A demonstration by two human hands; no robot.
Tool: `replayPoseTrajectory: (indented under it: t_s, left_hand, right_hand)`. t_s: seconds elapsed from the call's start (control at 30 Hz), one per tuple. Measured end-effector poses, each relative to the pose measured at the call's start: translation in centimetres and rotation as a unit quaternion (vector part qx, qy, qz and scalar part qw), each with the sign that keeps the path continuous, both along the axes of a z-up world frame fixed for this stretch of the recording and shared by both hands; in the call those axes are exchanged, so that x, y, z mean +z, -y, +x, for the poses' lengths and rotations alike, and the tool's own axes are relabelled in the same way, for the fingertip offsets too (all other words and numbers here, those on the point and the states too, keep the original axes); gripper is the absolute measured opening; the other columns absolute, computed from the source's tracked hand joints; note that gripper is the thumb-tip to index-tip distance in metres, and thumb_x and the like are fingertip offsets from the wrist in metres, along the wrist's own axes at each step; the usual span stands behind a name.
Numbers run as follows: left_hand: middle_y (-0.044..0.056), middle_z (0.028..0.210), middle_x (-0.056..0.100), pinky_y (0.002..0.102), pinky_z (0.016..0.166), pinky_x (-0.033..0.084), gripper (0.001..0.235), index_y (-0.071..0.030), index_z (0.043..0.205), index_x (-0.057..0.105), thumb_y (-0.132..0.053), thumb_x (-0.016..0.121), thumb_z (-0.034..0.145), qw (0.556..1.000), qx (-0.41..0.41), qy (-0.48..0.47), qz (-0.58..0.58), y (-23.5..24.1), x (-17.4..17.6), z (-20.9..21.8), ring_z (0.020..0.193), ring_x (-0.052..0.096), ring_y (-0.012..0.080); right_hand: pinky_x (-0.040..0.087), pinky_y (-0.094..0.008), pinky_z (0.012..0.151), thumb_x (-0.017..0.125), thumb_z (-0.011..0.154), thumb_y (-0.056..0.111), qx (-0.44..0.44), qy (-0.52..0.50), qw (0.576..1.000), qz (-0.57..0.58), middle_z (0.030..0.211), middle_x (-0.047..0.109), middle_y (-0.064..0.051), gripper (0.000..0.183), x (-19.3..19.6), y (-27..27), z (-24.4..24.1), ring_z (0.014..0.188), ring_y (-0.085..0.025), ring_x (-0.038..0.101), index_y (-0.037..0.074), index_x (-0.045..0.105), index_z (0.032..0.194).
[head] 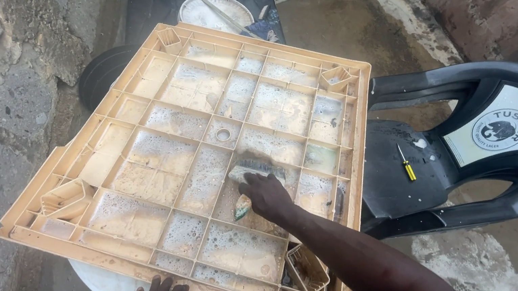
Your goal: The person cleans the underside of a plastic table using a brush and soapy water, scrubbing between the structural ribs of the table surface.
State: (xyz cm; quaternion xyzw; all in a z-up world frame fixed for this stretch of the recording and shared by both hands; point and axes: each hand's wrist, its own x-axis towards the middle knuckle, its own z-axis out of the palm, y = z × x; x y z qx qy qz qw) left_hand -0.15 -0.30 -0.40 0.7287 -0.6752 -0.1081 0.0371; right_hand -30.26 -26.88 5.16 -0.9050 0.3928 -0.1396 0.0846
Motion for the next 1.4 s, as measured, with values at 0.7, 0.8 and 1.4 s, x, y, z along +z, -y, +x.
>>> replayPoseTrajectory:
  t_s: [0.7,0.8,1.4]
  left_hand:
    - [-0.006,0.126,0.075,0.053,0.125,0.036,0.034,-0.038,0.100,0.077,-0.050,0.045,0.101,0.981,0.019,0.025,-0.189,-0.5,-0.6,-1.3,0.141,0.064,0.0242]
    - [-0.007,0.123,0.075,0.048,0.127,0.029,0.032,-0.039,0.098,0.075,-0.051,0.045,0.102,0.979,0.010,0.040,-0.202,-0.7,-0.9,-1.0,0.139,0.065,0.0213]
    - [-0.004,0.154,0.060,0.053,0.122,0.045,0.038,-0.039,0.124,0.071,-0.049,0.065,0.088,0.996,0.023,0.060,-0.066,-2.5,-1.9,-2.5,0.159,0.047,0.0270]
  right_hand:
    - [0.059,-0.034,0.062,0.055,0.092,-0.008,-0.011,0.001,0.993,0.117,0.089,0.072,-0.001,0.031,2.4,1.3,0.0,0.070,-0.020,0.067,0.014,0.076,0.097]
    - [0.054,-0.027,0.053,0.056,0.104,0.015,0.004,0.018,0.986,0.167,0.082,0.067,0.001,0.025,3.5,-2.7,0.6,0.061,-0.015,0.060,0.016,0.069,0.082]
    - [0.057,-0.040,0.067,0.072,0.100,0.022,-0.517,0.401,0.707,0.268,0.105,0.076,-0.012,0.019,16.9,-5.9,-17.1,0.087,-0.025,0.070,0.009,0.072,0.113]
